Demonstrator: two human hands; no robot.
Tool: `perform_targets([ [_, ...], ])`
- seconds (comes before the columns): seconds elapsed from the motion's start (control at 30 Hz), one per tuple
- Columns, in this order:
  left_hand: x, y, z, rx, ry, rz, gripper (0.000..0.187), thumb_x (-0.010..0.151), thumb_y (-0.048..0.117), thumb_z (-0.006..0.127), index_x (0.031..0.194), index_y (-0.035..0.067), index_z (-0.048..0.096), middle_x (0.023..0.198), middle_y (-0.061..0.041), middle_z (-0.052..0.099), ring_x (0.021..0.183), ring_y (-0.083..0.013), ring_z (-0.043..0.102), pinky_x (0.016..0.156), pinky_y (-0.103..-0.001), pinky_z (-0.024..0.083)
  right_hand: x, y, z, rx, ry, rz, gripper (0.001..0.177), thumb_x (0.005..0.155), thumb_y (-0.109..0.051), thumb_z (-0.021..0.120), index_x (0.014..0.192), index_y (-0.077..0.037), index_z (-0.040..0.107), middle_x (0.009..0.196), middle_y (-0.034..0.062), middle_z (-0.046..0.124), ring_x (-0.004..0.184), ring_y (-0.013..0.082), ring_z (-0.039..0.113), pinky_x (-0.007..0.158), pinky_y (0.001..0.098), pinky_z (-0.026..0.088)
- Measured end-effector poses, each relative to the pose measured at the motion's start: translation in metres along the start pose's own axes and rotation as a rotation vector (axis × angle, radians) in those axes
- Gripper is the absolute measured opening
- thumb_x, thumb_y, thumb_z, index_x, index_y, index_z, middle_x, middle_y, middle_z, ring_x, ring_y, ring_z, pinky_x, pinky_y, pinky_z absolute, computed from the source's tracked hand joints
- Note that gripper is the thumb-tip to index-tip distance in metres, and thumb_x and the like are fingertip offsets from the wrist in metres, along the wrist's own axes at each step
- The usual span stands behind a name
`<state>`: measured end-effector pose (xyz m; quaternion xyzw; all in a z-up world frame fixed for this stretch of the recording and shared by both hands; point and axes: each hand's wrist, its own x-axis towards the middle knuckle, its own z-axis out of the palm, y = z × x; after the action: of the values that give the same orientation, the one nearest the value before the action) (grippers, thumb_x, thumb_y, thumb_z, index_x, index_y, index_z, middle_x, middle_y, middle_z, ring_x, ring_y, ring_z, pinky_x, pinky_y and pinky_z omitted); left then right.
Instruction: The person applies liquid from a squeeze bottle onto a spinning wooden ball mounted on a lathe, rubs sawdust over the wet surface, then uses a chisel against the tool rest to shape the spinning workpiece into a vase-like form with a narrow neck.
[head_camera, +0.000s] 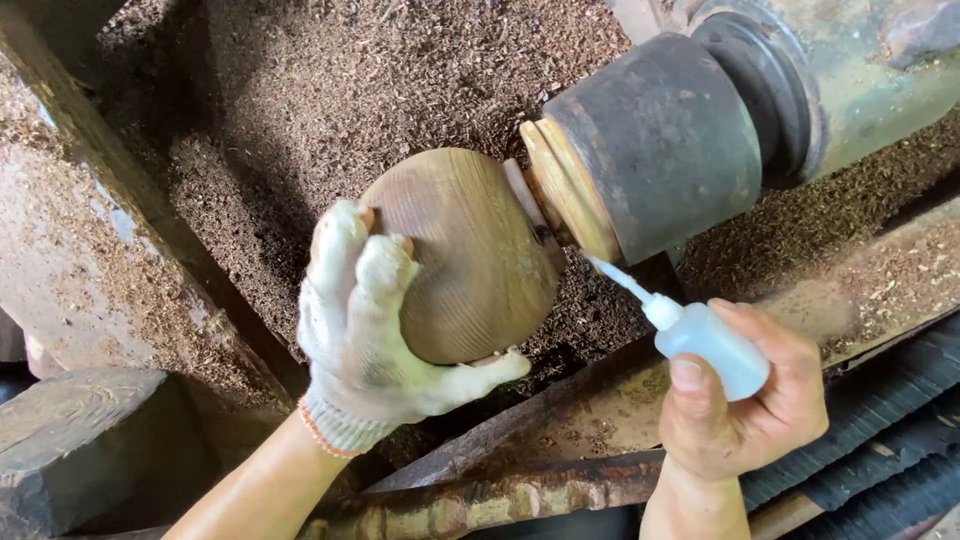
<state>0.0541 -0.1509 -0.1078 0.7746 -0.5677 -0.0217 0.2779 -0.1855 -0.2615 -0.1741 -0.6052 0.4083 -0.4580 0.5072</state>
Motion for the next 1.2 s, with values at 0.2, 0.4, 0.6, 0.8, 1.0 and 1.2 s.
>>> perform_targets([
  [0.2, 0.005, -0.009, -0.002, -0.127, -0.071, -0.149, 0.103, 0.073, 0.070, 0.088, 0.138, 0.002, 0.048, 0.131, -0.022, 0.053, 0.120, -0.0328, 0.064, 0.096, -0.041, 0.063, -0.015, 0.022, -0.006, 0.127, 0.119, -0.032, 0.047, 0.094, -0.039, 0.086, 0.115, -0.002, 0.066, 0.100, 0.0091, 0.070, 0.086, 0.0161, 0.069, 0.085, 0.0285, 0.059],
  [0.4, 0.001, -0.013, -0.007, -0.159, -0.113, -0.282, 0.108, 0.074, 0.063, 0.090, 0.144, -0.008, 0.046, 0.141, -0.022, 0.058, 0.130, -0.0319, 0.063, 0.115, -0.041, 0.054, -0.017, 0.027, -0.003, 0.142, 0.124, -0.053, 0.047, 0.093, -0.040, 0.082, 0.110, -0.001, 0.065, 0.100, 0.0088, 0.068, 0.086, 0.0166, 0.065, 0.084, 0.0289, 0.054],
  [0.6, 0.007, 0.006, -0.014, -0.139, -0.084, -0.263, 0.105, 0.073, 0.058, 0.091, 0.143, -0.007, 0.049, 0.139, -0.021, 0.059, 0.126, -0.0331, 0.063, 0.112, -0.041, 0.054, -0.013, 0.023, -0.002, 0.034, 0.066, -0.042, 0.046, 0.098, -0.042, 0.079, 0.113, 0.001, 0.068, 0.103, 0.0089, 0.069, 0.093, 0.0168, 0.066, 0.087, 0.0270, 0.053],
  [0.8, 0.000, 0.002, 0.000, -0.079, 0.023, -0.114, 0.110, 0.071, 0.060, 0.092, 0.148, -0.003, 0.045, 0.141, -0.021, 0.056, 0.122, -0.0326, 0.061, 0.108, -0.042, 0.054, 0.025, 0.002, -0.001, 0.328, -0.102, 0.023, 0.035, 0.096, -0.036, 0.080, 0.107, -0.004, 0.069, 0.093, 0.0030, 0.073, 0.070, 0.0082, 0.070, 0.062, 0.0209, 0.058],
  [1.0, -0.011, -0.005, 0.009, -0.121, 0.015, -0.133, 0.111, 0.079, 0.062, 0.089, 0.155, -0.003, 0.042, 0.147, -0.022, 0.051, 0.131, -0.0308, 0.057, 0.112, -0.041, 0.052, 0.041, -0.005, -0.025, 0.240, -0.222, 0.134, 0.041, 0.102, -0.035, 0.082, 0.118, -0.001, 0.066, 0.099, 0.0038, 0.073, 0.080, 0.0093, 0.070, 0.072, 0.0194, 0.055],
  [1.2, -0.013, -0.007, 0.008, -0.240, 0.040, -0.255, 0.096, 0.089, 0.061, 0.074, 0.153, -0.004, 0.046, 0.153, -0.019, 0.051, 0.142, -0.0308, 0.050, 0.119, -0.039, 0.043, 0.056, 0.007, -0.020, 0.289, -0.289, 0.270, 0.037, 0.102, -0.028, 0.084, 0.116, 0.002, 0.067, 0.099, 0.0071, 0.074, 0.080, 0.0102, 0.067, 0.078, 0.0201, 0.056],
])
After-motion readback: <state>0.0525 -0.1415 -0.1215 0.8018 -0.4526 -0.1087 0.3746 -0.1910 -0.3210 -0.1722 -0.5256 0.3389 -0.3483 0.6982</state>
